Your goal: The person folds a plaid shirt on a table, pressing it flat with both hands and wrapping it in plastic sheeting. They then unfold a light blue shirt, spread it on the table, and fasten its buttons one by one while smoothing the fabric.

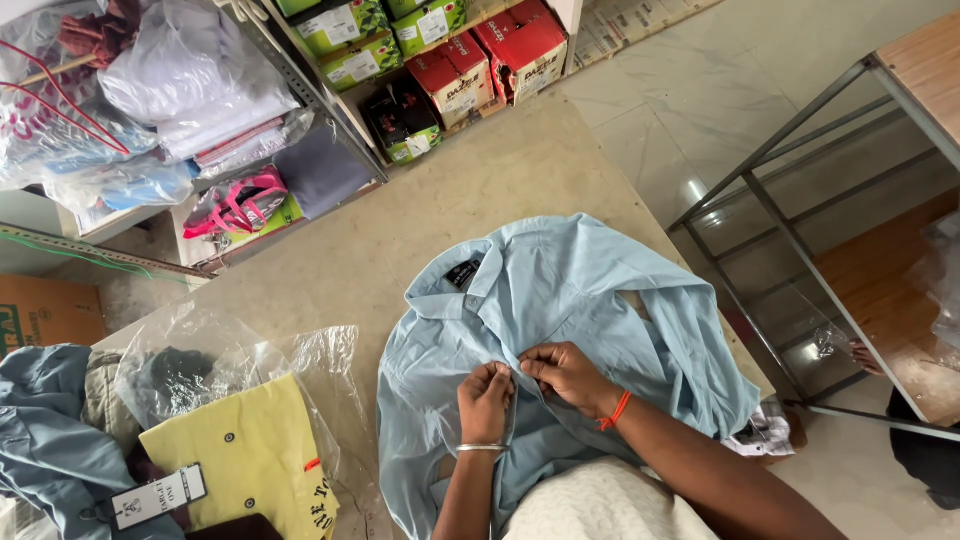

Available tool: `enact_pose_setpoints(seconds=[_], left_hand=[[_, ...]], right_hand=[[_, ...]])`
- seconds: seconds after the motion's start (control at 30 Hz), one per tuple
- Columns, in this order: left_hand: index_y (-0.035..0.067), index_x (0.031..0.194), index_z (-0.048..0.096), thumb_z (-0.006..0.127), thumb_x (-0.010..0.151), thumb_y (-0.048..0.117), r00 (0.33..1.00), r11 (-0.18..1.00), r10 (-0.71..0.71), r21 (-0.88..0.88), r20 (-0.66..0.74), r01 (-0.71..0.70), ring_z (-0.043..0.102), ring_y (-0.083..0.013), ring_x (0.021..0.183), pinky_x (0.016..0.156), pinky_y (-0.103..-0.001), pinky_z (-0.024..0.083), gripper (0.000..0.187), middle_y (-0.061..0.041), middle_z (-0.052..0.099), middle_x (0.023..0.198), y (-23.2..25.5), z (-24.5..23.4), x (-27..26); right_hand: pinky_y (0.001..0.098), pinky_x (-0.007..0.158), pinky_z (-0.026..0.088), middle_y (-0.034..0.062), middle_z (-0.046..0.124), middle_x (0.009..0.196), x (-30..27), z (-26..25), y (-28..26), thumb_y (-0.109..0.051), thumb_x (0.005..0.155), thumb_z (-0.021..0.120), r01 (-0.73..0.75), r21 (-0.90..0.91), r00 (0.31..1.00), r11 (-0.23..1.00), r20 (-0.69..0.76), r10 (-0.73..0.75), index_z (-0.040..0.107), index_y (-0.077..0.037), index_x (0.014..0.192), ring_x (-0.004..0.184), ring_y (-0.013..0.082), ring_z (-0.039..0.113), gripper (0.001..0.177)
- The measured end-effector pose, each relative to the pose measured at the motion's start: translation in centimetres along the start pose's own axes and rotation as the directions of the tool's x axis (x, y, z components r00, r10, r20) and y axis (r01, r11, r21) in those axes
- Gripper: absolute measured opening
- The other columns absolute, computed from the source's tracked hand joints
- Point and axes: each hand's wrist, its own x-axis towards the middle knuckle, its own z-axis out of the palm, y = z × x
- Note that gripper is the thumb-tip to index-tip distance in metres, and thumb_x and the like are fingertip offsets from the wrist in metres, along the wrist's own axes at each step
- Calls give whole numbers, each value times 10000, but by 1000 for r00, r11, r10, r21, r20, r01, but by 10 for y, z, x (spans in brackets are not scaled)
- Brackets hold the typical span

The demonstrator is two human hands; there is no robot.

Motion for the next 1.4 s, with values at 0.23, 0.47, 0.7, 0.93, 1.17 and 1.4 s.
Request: enact_pose_setpoints(seconds=[0.23, 0.47, 0.7, 0.93, 1.17, 1.4], left_hand=[[1, 870, 699, 662, 978, 143, 998, 998, 0, -62, 69, 4, 477, -43, 521, 494, -208, 364, 182, 15, 607, 651, 1, -5, -1], [-34, 882, 703, 672, 980, 137, 993, 997, 52, -67, 110, -45, 510, -41, 549, 510, -206, 384, 200, 9, 624, 668, 3, -4, -10], [-39, 875, 705, 677, 981, 129, 998, 999, 42, 17, 49, -43, 499, -40, 523, 488, -207, 382, 200, 6, 611, 641, 6, 3, -9], [-35, 902, 699, 678, 969, 124, 999, 998, 45, -43, -9, -46, 511, -49, 516, 482, -212, 389, 174, 9, 615, 643, 0, -2, -12], [-18, 891, 704, 694, 961, 125, 996, 996, 85, -11, -21, -86, 519, -49, 523, 488, -214, 403, 160, 13, 617, 647, -7, -6, -13], [-25, 876, 727, 695, 936, 104, 995, 995, 95, 28, -13, -94, 515, -40, 519, 478, -211, 392, 146, 23, 622, 643, -4, -1, -13]], right_hand=[[232, 592, 472, -32, 688, 749, -2, 0, 6, -158, 964, 701, 30, -57, 999, 998, -36, -32, 794, -5, 1068, 634, 41, 549, 207], [234, 586, 467, -35, 663, 733, -5, -5, 19, -160, 977, 697, 113, -82, 993, 990, -10, -114, 796, -5, 1085, 629, 38, 532, 213], [233, 599, 476, -36, 684, 752, -7, -5, 14, -155, 969, 699, 96, -82, 994, 992, -41, -100, 797, 6, 1074, 640, 39, 543, 216], [250, 562, 466, 1, 669, 699, -10, 5, 13, -169, 949, 710, 144, -247, 976, 958, -122, -179, 790, -1, 1028, 607, 56, 556, 202], [286, 599, 509, 64, 730, 793, -21, 27, 0, -147, 913, 714, 300, -576, 869, 761, -165, -467, 756, 0, 957, 653, 126, 645, 159], [296, 595, 508, 78, 725, 786, -23, 32, -6, -123, 899, 701, 299, -586, 869, 754, -160, -469, 755, 0, 944, 649, 143, 656, 141]])
